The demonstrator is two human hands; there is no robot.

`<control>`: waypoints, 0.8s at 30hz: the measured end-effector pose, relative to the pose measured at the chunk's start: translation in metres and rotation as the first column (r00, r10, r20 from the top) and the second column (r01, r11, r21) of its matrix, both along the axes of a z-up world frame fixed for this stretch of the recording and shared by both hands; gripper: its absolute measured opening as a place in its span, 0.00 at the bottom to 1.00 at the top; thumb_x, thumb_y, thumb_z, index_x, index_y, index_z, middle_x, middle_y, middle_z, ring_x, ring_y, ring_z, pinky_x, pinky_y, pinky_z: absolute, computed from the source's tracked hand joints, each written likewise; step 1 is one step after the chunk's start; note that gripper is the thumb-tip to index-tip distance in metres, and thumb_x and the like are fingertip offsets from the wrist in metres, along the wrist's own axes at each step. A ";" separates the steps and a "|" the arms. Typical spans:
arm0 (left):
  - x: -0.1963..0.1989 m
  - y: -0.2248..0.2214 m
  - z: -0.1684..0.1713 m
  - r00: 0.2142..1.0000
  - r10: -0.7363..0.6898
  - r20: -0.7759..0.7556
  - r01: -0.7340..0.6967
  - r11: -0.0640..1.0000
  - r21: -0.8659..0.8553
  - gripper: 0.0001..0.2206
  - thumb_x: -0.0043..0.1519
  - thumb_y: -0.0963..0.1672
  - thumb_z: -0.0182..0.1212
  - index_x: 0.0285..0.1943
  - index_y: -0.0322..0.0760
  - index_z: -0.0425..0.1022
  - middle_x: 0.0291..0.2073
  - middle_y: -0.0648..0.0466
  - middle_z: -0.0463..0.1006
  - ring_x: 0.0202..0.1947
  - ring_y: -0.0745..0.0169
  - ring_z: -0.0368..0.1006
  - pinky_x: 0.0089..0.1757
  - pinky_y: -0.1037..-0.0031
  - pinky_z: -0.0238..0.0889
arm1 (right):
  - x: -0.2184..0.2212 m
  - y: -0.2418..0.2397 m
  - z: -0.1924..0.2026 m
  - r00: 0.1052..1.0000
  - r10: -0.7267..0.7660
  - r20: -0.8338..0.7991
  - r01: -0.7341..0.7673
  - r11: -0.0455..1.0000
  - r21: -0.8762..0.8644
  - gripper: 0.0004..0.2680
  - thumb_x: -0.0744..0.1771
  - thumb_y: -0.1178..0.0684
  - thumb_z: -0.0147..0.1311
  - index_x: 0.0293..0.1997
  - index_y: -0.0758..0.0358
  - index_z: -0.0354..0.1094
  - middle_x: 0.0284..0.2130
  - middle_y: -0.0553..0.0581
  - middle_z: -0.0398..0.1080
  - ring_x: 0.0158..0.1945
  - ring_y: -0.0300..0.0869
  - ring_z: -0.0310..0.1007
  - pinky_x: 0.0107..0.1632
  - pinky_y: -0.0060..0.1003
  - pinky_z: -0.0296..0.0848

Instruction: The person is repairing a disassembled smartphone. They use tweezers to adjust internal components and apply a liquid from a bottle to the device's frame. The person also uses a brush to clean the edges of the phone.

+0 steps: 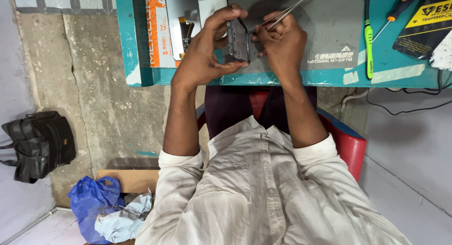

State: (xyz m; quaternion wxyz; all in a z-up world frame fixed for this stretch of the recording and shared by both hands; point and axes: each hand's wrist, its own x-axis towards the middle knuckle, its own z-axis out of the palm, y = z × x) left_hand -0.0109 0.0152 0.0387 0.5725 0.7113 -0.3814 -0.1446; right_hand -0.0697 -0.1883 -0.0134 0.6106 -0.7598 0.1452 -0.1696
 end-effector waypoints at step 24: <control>-0.001 -0.002 0.000 0.998 -0.035 -0.052 0.036 0.999 0.013 0.46 0.55 0.38 0.82 0.77 0.58 0.53 0.76 0.57 0.60 0.79 0.44 0.55 0.69 0.44 0.65 | 0.001 0.000 0.006 0.999 0.023 -0.029 -0.025 0.999 -0.049 0.06 0.69 0.62 0.59 0.48 0.68 0.68 0.33 0.58 0.81 0.33 0.38 0.85 0.22 0.25 0.75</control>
